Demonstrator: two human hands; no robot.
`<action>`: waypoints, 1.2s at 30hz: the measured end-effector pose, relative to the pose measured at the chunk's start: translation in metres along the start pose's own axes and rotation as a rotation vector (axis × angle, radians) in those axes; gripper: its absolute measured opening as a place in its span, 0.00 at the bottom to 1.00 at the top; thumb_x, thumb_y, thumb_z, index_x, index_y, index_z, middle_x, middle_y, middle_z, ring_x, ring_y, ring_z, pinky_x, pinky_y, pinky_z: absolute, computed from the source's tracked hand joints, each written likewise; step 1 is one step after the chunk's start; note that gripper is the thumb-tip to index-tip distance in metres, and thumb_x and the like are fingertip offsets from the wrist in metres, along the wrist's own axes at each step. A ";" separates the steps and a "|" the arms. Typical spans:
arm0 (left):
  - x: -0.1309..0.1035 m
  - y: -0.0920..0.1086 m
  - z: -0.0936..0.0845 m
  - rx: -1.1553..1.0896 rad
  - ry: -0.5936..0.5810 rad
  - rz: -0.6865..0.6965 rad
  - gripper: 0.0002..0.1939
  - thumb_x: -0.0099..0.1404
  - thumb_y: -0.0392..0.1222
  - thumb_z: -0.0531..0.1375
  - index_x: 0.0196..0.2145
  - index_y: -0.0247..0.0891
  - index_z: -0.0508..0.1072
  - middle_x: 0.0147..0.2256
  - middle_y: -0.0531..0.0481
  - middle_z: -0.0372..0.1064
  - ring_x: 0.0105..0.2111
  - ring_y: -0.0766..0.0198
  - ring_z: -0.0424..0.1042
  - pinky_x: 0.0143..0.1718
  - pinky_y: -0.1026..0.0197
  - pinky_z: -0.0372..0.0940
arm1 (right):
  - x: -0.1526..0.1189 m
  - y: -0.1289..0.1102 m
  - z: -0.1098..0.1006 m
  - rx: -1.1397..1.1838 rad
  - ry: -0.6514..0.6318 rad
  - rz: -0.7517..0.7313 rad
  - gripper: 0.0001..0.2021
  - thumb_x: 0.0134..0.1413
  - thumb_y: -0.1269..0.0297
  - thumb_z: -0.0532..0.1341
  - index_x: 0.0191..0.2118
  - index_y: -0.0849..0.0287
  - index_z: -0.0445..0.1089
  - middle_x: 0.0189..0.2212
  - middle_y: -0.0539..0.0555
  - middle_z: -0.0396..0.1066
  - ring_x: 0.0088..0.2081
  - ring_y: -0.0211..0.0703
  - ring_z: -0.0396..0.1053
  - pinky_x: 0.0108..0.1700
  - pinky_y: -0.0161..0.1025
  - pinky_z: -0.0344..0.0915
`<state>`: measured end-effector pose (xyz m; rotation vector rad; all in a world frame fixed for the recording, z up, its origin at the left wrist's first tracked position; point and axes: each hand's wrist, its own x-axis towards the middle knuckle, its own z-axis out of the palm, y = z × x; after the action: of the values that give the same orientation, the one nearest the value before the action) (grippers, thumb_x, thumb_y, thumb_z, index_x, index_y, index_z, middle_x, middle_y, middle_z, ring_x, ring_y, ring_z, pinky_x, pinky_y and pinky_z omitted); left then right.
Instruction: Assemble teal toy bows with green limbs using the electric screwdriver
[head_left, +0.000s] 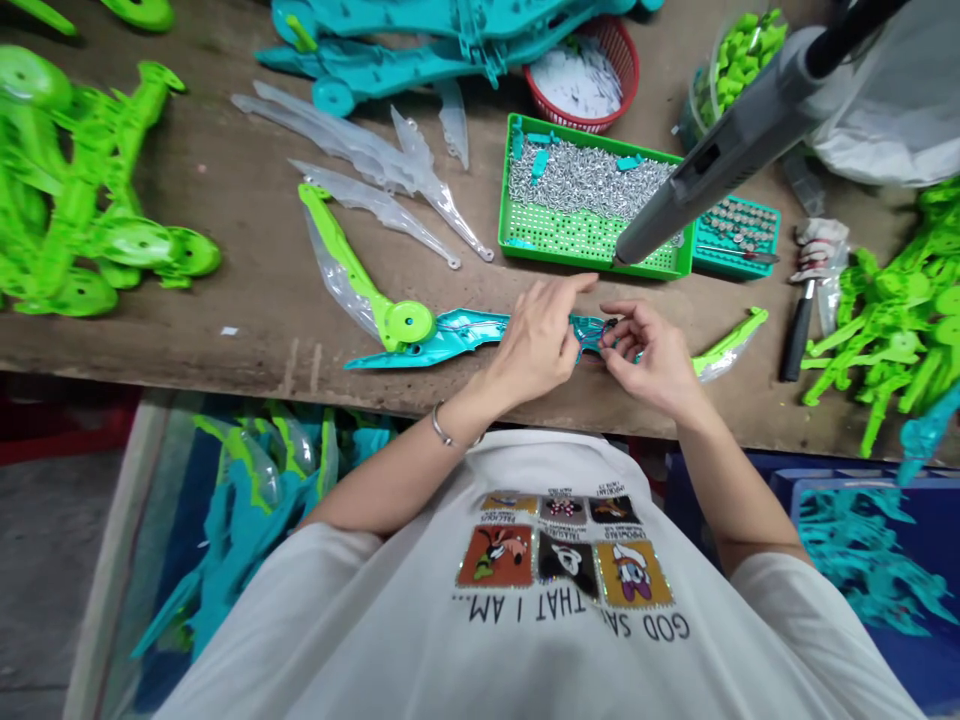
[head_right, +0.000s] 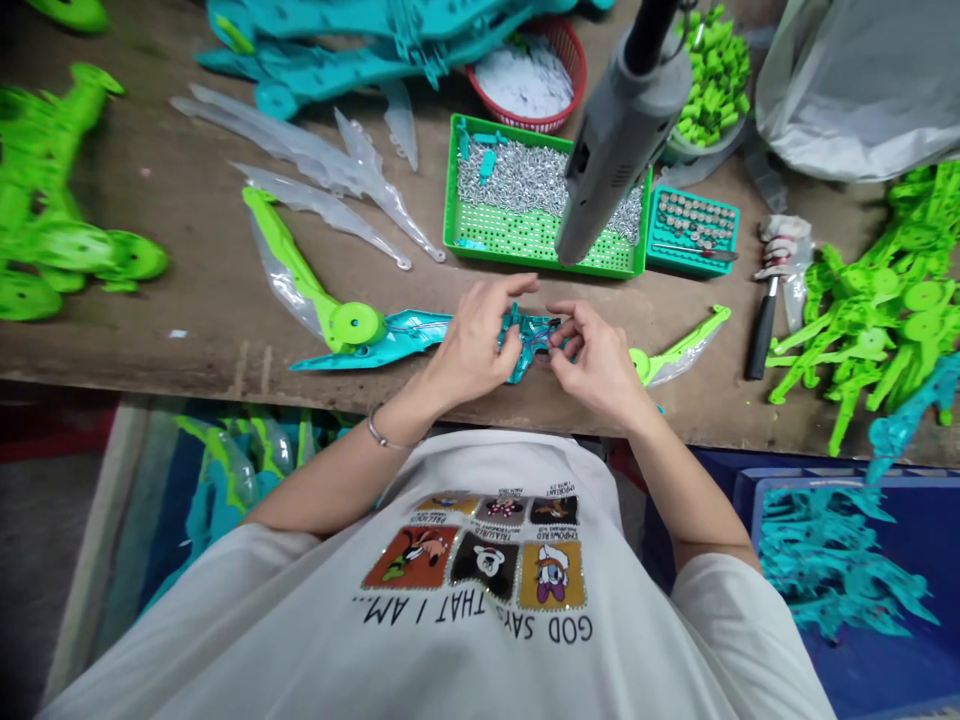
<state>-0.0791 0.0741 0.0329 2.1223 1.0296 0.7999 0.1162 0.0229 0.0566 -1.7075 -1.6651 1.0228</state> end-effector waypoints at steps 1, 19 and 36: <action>0.005 -0.002 -0.001 0.000 -0.059 0.022 0.29 0.63 0.27 0.53 0.61 0.35 0.66 0.56 0.40 0.73 0.57 0.51 0.71 0.57 0.48 0.64 | 0.000 -0.001 0.000 -0.033 -0.002 -0.015 0.26 0.51 0.71 0.63 0.58 0.56 0.69 0.35 0.49 0.78 0.27 0.36 0.72 0.36 0.38 0.70; -0.011 -0.014 0.012 -0.076 0.033 0.036 0.08 0.71 0.30 0.57 0.43 0.39 0.72 0.41 0.47 0.73 0.42 0.60 0.75 0.45 0.57 0.70 | 0.035 0.022 0.008 -0.387 0.170 -0.328 0.09 0.67 0.58 0.63 0.39 0.51 0.80 0.33 0.52 0.81 0.37 0.48 0.76 0.45 0.48 0.69; 0.000 -0.016 0.012 0.333 -0.056 0.191 0.06 0.73 0.36 0.54 0.39 0.41 0.71 0.37 0.45 0.75 0.42 0.51 0.69 0.53 0.45 0.59 | 0.004 -0.006 0.000 -0.208 0.130 -0.272 0.14 0.57 0.63 0.67 0.49 0.53 0.72 0.42 0.55 0.79 0.38 0.47 0.76 0.45 0.47 0.74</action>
<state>-0.0770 0.0789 0.0131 2.5422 0.9966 0.6892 0.1122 0.0276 0.0613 -1.5786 -1.9064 0.6183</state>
